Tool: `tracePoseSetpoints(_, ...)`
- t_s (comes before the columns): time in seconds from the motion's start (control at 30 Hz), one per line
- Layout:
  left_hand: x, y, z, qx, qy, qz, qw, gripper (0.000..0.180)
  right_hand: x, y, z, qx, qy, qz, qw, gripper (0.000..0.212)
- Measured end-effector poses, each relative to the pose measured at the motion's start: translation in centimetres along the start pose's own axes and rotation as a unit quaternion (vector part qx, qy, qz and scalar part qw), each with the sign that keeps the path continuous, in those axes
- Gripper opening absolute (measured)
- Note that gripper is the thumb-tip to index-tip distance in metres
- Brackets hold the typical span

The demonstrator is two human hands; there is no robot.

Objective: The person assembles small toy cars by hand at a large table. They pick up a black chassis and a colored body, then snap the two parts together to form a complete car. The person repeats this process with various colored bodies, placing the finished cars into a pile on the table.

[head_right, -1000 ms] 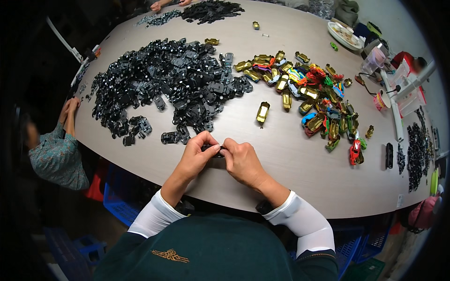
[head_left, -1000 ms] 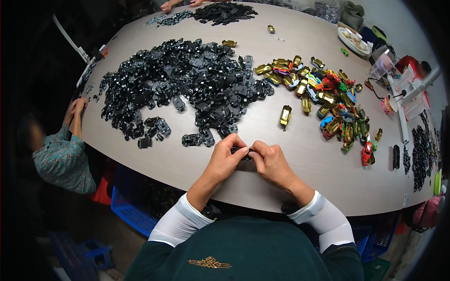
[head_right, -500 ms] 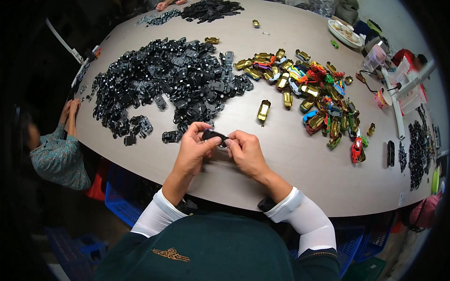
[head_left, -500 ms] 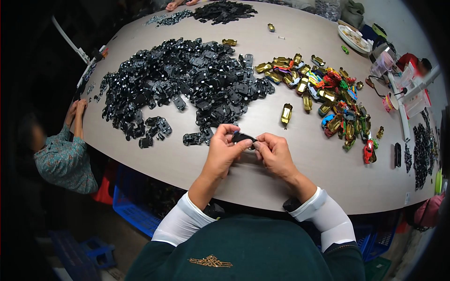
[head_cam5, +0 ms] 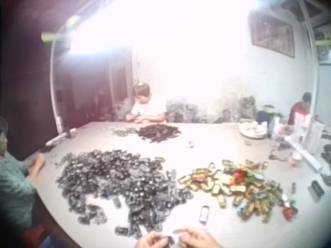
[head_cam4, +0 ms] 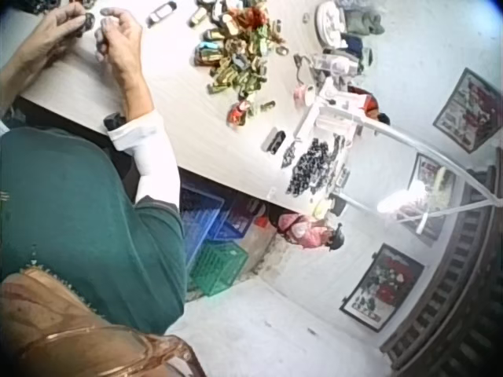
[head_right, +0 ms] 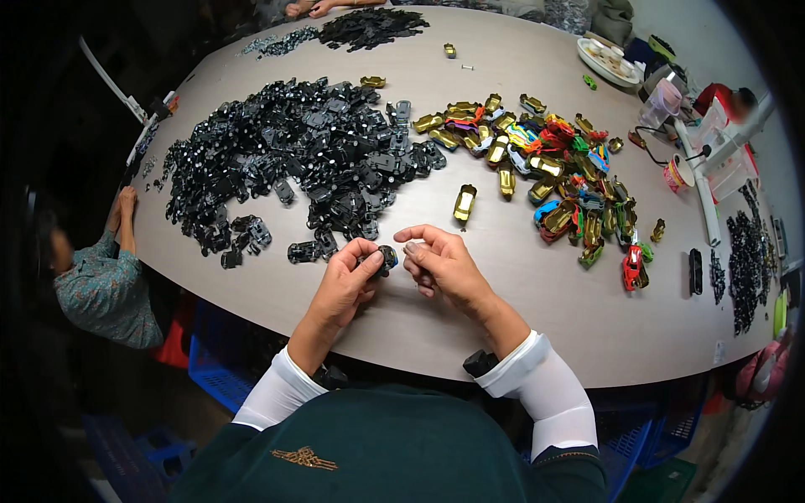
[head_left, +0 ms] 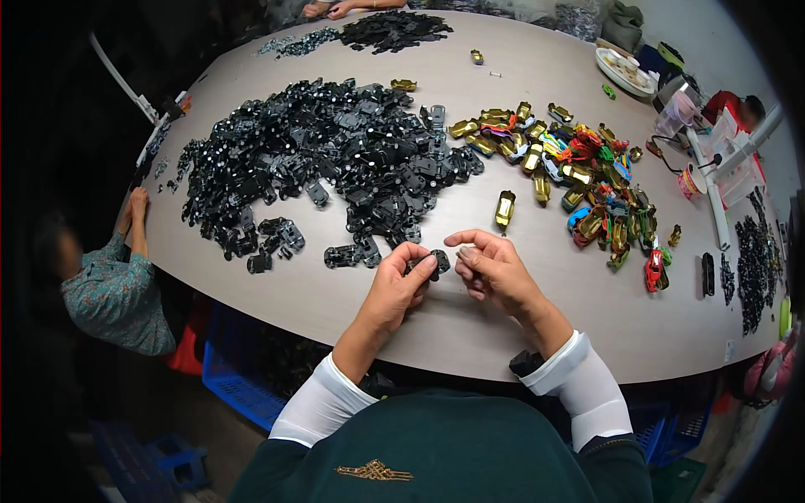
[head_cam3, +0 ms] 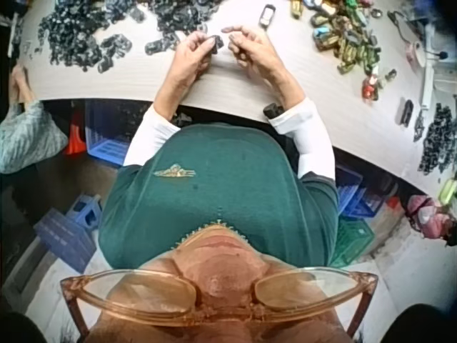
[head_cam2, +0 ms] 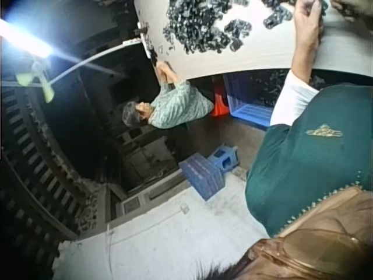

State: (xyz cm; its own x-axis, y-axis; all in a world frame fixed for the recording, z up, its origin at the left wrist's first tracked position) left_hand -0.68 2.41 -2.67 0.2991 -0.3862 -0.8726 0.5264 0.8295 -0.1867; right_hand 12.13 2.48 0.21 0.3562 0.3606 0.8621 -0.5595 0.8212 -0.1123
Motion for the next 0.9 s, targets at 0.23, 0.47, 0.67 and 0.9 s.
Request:
tracePoseSetpoints(0.23,-0.3,-0.5,1.5,0.017,0.005,-0.040,0.999,0.014,-2.2,-0.1,0.5,0.028,0.086,0.082,0.992,0.019)
tracePoseSetpoints(0.47,-0.7,-0.5,1.3,0.019,0.051,-0.013,0.998,0.013,-2.5,-0.1,1.0,0.044,0.117,0.083,0.989,0.017)
tracePoseSetpoints(0.67,-1.9,-0.4,1.0,0.023,0.135,0.050,0.989,0.012,-1.8,0.0,0.7,0.022,-0.030,0.049,0.998,0.012)
tracePoseSetpoints(0.9,-2.5,-0.7,0.0,-0.029,0.285,0.103,0.953,0.011,-1.7,0.2,0.2,-0.033,-0.104,0.014,0.994,0.017)
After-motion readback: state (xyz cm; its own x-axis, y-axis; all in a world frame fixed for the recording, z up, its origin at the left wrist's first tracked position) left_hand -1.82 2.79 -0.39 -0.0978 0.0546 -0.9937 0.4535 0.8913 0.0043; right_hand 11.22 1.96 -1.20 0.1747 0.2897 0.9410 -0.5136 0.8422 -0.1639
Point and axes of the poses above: each hand's wrist, its own y-axis towards the middle knuckle, its own z-axis out of the palm, x = y × z, the point moved 9 cm from there along y, towards the middle knuckle, and after that the axes turned 11 degrees about x, right-handed, at the moved point
